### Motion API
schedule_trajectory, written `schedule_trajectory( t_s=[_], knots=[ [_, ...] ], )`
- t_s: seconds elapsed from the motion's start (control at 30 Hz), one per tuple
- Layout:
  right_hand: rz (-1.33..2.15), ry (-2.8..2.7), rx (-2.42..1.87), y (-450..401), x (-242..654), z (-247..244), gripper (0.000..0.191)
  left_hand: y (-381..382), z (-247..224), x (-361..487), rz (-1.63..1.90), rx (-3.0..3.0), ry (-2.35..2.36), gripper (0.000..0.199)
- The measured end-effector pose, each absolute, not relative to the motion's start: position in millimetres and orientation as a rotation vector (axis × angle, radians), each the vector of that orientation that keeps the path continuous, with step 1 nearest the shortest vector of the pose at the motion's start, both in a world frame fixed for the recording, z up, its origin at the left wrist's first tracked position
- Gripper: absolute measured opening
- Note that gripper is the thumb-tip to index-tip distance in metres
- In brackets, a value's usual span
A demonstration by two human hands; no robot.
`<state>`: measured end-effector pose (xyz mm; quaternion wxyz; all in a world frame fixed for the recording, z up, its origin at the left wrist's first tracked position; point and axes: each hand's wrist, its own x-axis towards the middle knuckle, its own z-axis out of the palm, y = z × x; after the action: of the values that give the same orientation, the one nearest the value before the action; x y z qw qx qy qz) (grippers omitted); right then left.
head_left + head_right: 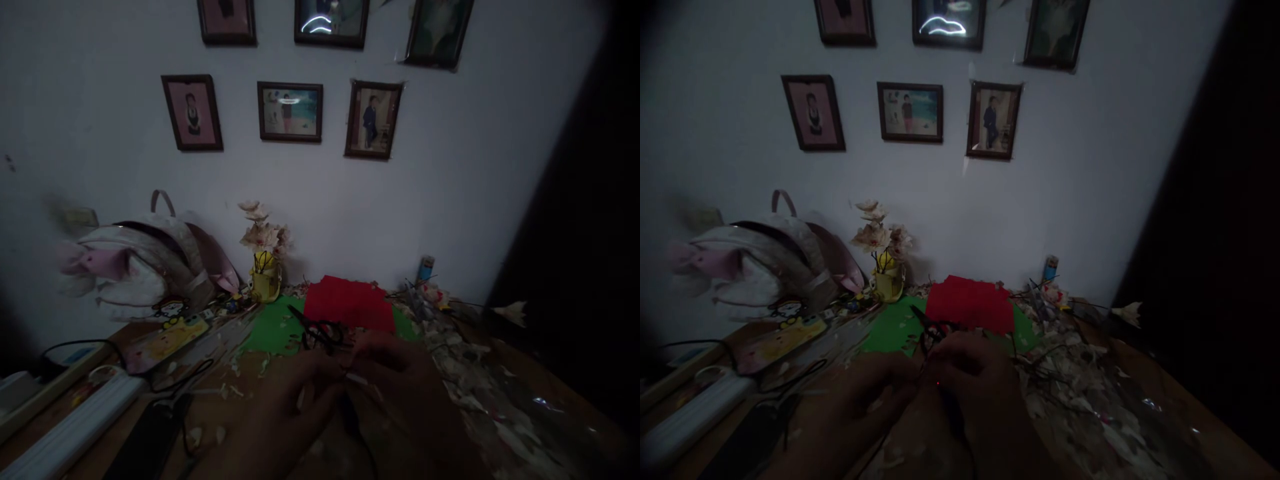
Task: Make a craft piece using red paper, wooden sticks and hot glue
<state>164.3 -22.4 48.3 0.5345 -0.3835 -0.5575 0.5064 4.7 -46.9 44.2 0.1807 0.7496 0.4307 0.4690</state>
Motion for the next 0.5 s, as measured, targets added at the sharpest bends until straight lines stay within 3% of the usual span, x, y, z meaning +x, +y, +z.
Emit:
schedule_trajectory(
  t_s=[0.5],
  knots=[
    [1.311, -1.419, -0.867, -18.0, 168.5, 52.1, 0.014, -45.9, 49.1, 5.8, 1.323, 2.068, 1.24, 0.011]
  ],
)
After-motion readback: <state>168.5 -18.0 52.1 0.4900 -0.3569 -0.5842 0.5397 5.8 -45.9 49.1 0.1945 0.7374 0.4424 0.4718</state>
